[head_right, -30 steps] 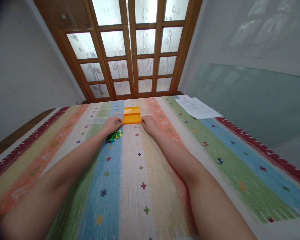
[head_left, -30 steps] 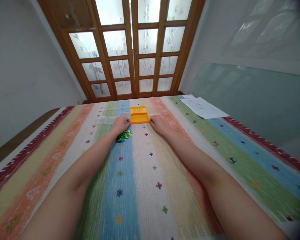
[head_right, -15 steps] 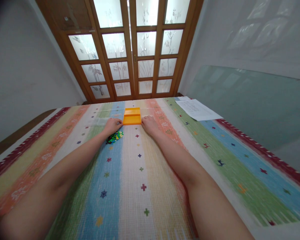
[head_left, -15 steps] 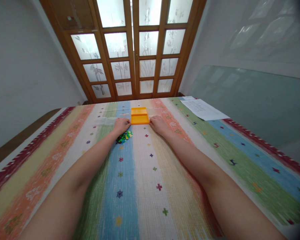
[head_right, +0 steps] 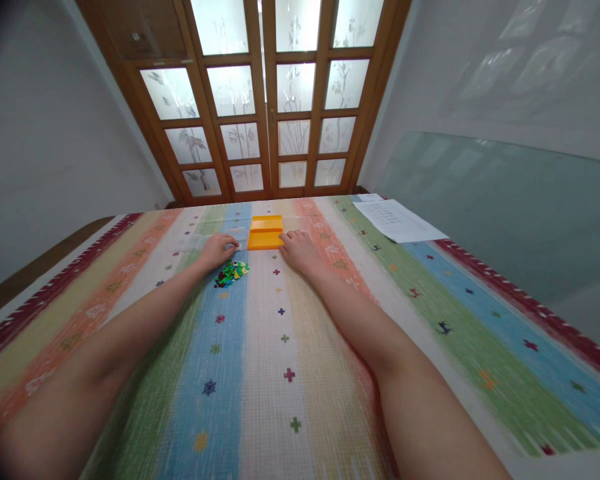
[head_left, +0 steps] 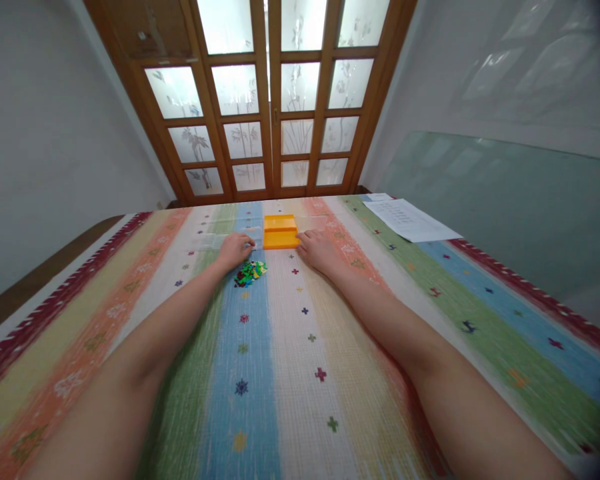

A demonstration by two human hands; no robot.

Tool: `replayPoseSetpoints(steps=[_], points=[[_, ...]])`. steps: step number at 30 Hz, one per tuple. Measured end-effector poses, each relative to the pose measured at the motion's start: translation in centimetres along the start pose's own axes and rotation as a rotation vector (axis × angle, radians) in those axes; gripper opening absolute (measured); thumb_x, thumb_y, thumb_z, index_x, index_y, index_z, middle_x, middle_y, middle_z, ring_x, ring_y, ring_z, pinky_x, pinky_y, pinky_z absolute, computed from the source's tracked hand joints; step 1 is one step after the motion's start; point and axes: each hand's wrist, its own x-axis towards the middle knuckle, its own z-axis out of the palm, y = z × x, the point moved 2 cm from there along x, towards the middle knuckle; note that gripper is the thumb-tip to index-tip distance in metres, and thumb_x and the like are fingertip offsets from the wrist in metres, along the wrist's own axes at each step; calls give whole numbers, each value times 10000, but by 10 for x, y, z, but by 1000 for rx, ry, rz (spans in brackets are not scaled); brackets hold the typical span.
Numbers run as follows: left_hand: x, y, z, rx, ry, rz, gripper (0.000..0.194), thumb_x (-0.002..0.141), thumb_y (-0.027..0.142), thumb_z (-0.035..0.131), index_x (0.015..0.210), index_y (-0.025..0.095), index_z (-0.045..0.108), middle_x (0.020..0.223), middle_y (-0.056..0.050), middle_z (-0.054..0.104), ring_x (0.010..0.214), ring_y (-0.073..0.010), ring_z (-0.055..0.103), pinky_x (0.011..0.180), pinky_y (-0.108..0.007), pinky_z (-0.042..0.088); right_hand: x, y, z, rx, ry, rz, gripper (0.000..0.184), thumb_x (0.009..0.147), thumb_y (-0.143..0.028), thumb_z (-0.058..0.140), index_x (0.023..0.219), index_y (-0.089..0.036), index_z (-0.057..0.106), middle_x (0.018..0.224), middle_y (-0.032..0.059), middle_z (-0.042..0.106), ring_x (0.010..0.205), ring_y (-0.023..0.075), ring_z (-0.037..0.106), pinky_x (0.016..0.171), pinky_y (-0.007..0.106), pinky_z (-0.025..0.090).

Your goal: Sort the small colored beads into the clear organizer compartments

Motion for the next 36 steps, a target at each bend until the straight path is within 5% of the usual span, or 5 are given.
replayPoseSetpoints(steps=[6, 36], points=[[1, 3, 3, 1, -5, -12, 261, 905, 234, 573, 1022, 225, 806, 1089, -88, 769, 1065, -286, 665, 1021, -414, 488, 1, -3, 8, 30, -27, -103, 246, 1017, -189, 557, 1178, -214, 741, 1219, 124, 712, 1190, 276, 576, 1064, 434, 377], [-6, 10, 1, -77, 37, -38, 287, 888, 249, 549, 1062, 228, 777, 1118, -80, 751, 1104, -277, 643, 1065, -439, 469, 0, -3, 5, 98, -24, -67, 190, 1018, -219, 551, 1121, -183, 707, 1204, 124, 684, 1135, 252, 575, 1004, 369, 418]])
